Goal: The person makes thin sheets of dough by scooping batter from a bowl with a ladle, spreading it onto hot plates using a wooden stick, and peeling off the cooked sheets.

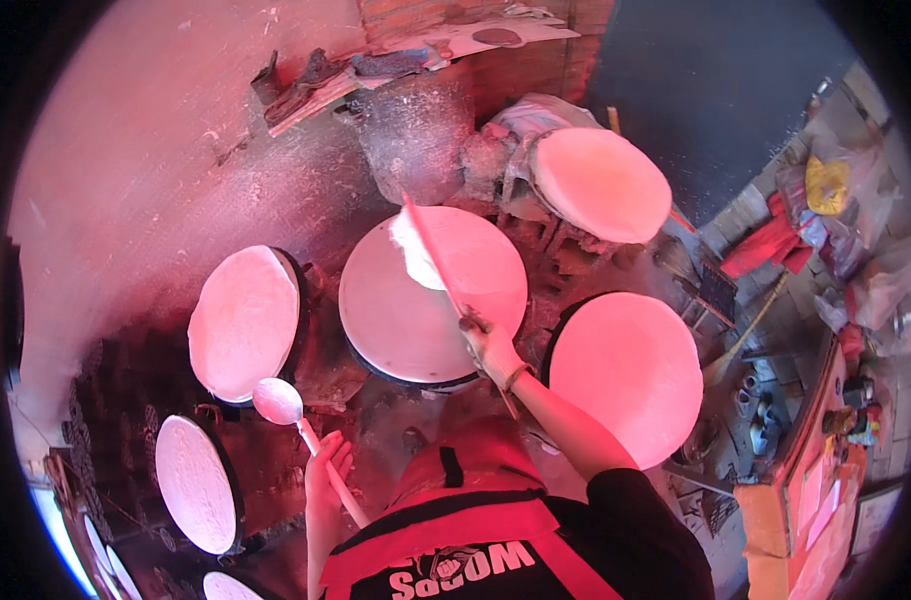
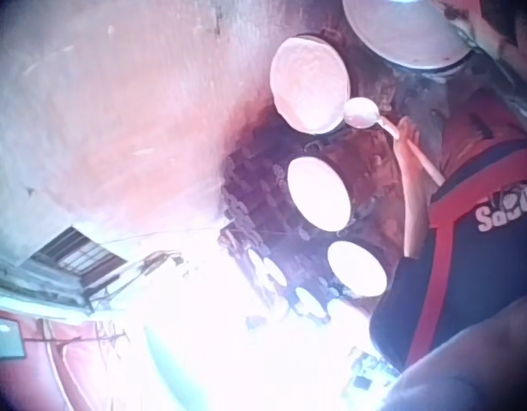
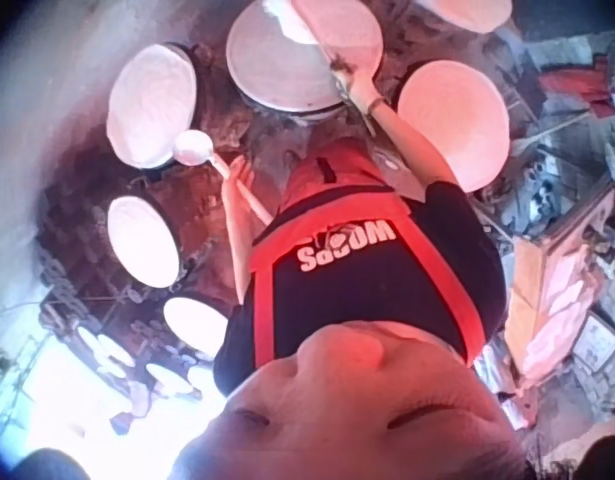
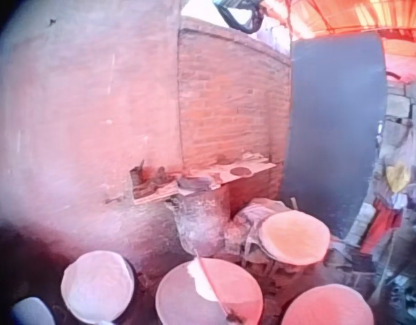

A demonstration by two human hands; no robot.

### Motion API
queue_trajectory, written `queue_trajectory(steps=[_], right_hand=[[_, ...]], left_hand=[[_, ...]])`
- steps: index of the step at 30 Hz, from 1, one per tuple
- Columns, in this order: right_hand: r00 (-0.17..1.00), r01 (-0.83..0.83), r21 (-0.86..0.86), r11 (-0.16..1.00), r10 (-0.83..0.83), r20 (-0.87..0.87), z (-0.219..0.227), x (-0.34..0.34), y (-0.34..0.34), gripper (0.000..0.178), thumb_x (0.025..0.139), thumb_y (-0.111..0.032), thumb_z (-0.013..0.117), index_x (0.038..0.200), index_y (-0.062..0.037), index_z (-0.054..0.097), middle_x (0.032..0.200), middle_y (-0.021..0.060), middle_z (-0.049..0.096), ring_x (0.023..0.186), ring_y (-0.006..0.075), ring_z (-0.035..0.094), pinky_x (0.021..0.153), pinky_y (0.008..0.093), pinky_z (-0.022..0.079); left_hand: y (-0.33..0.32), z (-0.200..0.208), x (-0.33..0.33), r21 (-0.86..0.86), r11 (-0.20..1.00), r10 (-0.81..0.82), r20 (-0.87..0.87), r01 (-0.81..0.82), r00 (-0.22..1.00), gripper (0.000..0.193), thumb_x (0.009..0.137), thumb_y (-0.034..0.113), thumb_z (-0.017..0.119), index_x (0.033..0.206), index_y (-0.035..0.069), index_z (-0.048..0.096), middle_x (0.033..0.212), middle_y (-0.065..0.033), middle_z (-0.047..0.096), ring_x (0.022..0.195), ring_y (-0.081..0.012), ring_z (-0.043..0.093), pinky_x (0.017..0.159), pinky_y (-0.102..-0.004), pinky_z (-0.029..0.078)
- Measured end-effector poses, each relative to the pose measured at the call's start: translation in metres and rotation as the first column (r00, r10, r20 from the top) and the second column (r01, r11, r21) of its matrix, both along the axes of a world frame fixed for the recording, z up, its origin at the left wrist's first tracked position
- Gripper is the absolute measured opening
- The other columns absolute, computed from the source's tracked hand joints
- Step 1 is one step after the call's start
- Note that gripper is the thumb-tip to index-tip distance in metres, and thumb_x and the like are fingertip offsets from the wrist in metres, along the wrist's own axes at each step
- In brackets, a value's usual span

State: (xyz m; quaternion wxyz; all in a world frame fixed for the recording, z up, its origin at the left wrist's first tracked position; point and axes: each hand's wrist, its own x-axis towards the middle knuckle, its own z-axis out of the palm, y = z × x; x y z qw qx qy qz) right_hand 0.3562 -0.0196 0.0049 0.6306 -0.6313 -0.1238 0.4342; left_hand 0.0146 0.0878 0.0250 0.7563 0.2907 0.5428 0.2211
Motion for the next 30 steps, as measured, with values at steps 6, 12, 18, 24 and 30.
queue_trajectory(steps=[6,12,18,24,30], right_hand=[[0.948,-0.317,-0.013,0.948,0.317,0.013,0.026,0.011,-0.051,0.028,0.092,-0.032,0.053,0.112,-0.0131,0.059,0.05,-0.0078,0.035,0.035,0.0055,0.03,0.033,0.0242,0.021],[1.0,0.003,-0.156,0.988,-0.004,-0.009,0.021,0.072,-0.046,0.015,0.092,-0.03,0.052,0.09,-0.015,0.055,0.051,-0.0053,0.035,0.035,0.0064,0.03,0.032,0.024,0.024],[0.896,-0.443,-0.18,0.878,0.435,-0.088,0.029,0.083,-0.033,0.014,0.092,-0.029,0.05,0.096,-0.0175,0.058,0.051,-0.0057,0.034,0.036,0.0062,0.029,0.033,0.0233,0.024],[0.866,-0.496,-0.172,0.851,0.499,-0.032,0.013,0.145,-0.054,0.035,0.092,-0.024,0.051,0.124,-0.0129,0.054,0.05,-0.0059,0.035,0.035,0.006,0.028,0.031,0.0237,0.022],[0.805,-0.585,-0.259,0.768,0.589,-0.073,0.012,0.116,-0.04,0.029,0.091,-0.031,0.054,0.114,-0.0133,0.061,0.049,-0.0056,0.034,0.034,0.0062,0.028,0.032,0.0254,0.021]], left_hand=[[-0.022,0.002,0.001,-0.004,0.999,0.053,-0.06,-0.053,0.997,0.037,0.087,0.018,0.057,0.123,0.012,0.053,0.121,0.0051,0.052,0.112,-0.0079,0.045,0.094,-0.0286,0.035],[-0.042,0.017,0.006,0.019,0.997,0.075,-0.058,-0.074,0.995,0.037,0.085,0.016,0.058,0.122,0.014,0.055,0.118,0.0093,0.052,0.1,-0.0024,0.044,0.086,-0.0247,0.035],[-0.07,0.04,0.022,0.008,0.981,0.195,-0.083,-0.195,0.977,0.036,0.085,0.012,0.058,0.121,0.013,0.055,0.109,0.008,0.055,0.088,-0.0028,0.051,0.076,-0.0181,0.04],[-0.111,0.038,0.008,-0.021,0.963,0.263,-0.165,-0.27,0.951,0.032,0.085,0.005,0.055,0.117,0.007,0.057,0.106,-0.0042,0.057,0.085,-0.0085,0.056,0.073,-0.0211,0.047],[-0.125,0.042,-0.007,0.157,0.984,0.118,-0.25,-0.08,0.961,0.025,0.086,0.003,0.05,0.11,0.004,0.06,0.128,-0.0125,0.05,0.108,-0.0188,0.054,0.089,-0.0299,0.047]])
